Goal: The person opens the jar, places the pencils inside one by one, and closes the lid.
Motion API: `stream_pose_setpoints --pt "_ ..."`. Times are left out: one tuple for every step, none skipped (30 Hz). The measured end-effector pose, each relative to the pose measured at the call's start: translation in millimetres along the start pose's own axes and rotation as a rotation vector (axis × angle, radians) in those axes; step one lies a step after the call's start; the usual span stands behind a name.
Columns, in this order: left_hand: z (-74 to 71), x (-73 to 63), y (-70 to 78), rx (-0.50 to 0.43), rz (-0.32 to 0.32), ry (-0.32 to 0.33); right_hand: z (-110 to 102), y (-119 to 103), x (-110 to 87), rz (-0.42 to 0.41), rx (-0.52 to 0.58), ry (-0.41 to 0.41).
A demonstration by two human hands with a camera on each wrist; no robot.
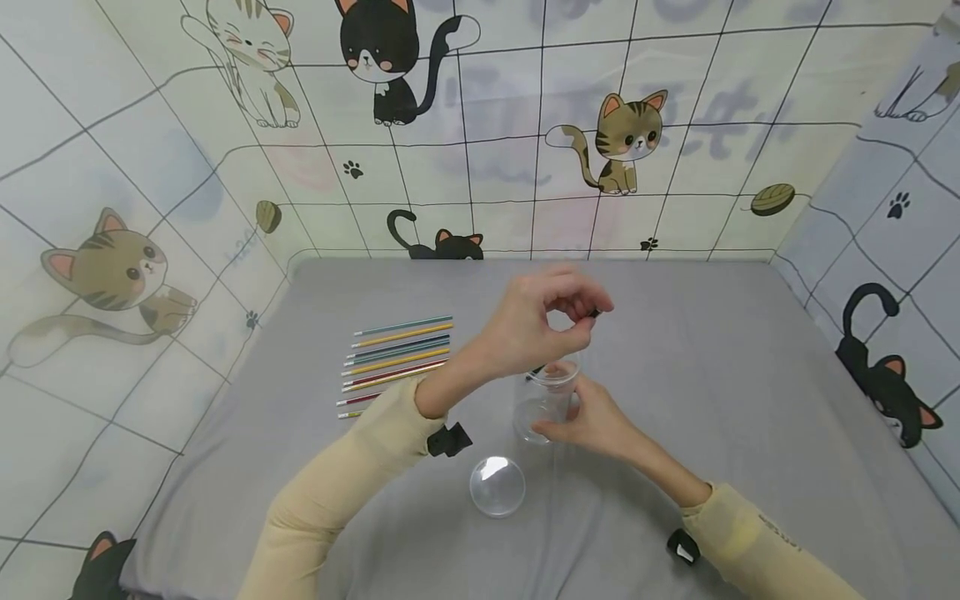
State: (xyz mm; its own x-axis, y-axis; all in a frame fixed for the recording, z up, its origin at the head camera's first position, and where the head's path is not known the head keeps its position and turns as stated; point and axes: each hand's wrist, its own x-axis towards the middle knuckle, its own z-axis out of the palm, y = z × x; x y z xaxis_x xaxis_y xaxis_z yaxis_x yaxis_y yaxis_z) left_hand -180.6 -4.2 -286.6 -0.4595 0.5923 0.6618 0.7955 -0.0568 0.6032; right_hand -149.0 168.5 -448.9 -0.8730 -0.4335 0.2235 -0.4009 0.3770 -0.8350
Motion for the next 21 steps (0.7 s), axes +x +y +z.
stream_pose_setpoints --pt "0.5 -1.4 -1.3 0.002 -0.005 -0.001 0.2 0.1 0.0 0.000 0.000 -0.003" --pt "1.0 -3.0 -2.4 0.004 -0.010 -0.003 0.4 0.2 0.1 -0.001 0.003 -0.006" --pt "1.5 -4.6 -3.3 0.006 -0.019 -0.006 0.5 0.3 0.0 0.000 0.005 -0.008" --pt "2.0 -6.2 -4.2 0.008 -0.026 -0.007 0.6 0.7 0.0 -0.001 0.006 -0.010" --pt "2.4 -7.7 -5.0 0.010 -0.034 -0.010 0.7 0.6 0.0 0.002 0.008 -0.012" --pt "2.8 -9.1 -6.0 0.014 -0.040 -0.012 0.7 0.5 0.0 0.006 0.009 -0.014" --pt "3.1 -10.3 -7.0 0.018 -0.044 -0.013 0.7 0.4 -0.2 0.009 0.008 -0.015" --pt "3.5 -11.5 -7.9 0.022 -0.049 -0.014 0.8 0.3 -0.3 0.012 0.005 -0.013" --pt "3.5 -12.6 -8.7 0.029 -0.055 -0.016 0.8 0.1 -0.4 0.016 0.000 -0.013" --pt "3.7 -13.6 -9.8 0.034 -0.057 -0.018 0.8 0.0 -0.5 0.019 -0.003 -0.013" --pt "3.8 -14.4 -10.8 0.038 -0.059 -0.019 0.9 -0.4 -0.5 0.024 -0.005 -0.014" --pt "3.8 -15.4 -11.8 0.042 -0.061 -0.020 1.1 -0.5 -0.6 0.027 -0.005 -0.016" --pt "3.8 -16.3 -12.7 0.045 -0.064 -0.023 1.2 -0.1 -0.6 0.027 -0.007 -0.016" --pt "3.5 -17.0 -13.0 0.051 -0.068 -0.027 1.4 0.2 -0.5 0.026 -0.009 -0.014" --pt "3.4 -17.8 -13.4 0.057 -0.074 -0.030 1.5 0.4 -0.5 0.026 -0.008 -0.016" --pt "3.3 -18.4 -13.7 0.060 -0.078 -0.032 1.6 0.9 -0.5 0.028 -0.007 -0.016" --pt "3.1 -18.9 -13.6 0.068 -0.086 -0.036 1.7 1.2 -0.5 0.026 -0.007 -0.013" --pt "2.9 -19.4 -13.5 0.077 -0.095 -0.042 1.7 1.4 -0.5 0.025 -0.008 -0.011" --pt "2.6 -19.7 -13.4 0.088 -0.105 -0.048 1.7 1.9 -0.5 0.026 -0.011 -0.007" --pt "2.3 -19.9 -13.1 0.098 -0.115 -0.054 1.7 2.0 -0.5 0.030 -0.010 -0.004" --pt "2.1 -20.2 -13.3 0.108 -0.124 -0.059 1.7 2.2 -0.6 0.033 -0.006 -0.003"
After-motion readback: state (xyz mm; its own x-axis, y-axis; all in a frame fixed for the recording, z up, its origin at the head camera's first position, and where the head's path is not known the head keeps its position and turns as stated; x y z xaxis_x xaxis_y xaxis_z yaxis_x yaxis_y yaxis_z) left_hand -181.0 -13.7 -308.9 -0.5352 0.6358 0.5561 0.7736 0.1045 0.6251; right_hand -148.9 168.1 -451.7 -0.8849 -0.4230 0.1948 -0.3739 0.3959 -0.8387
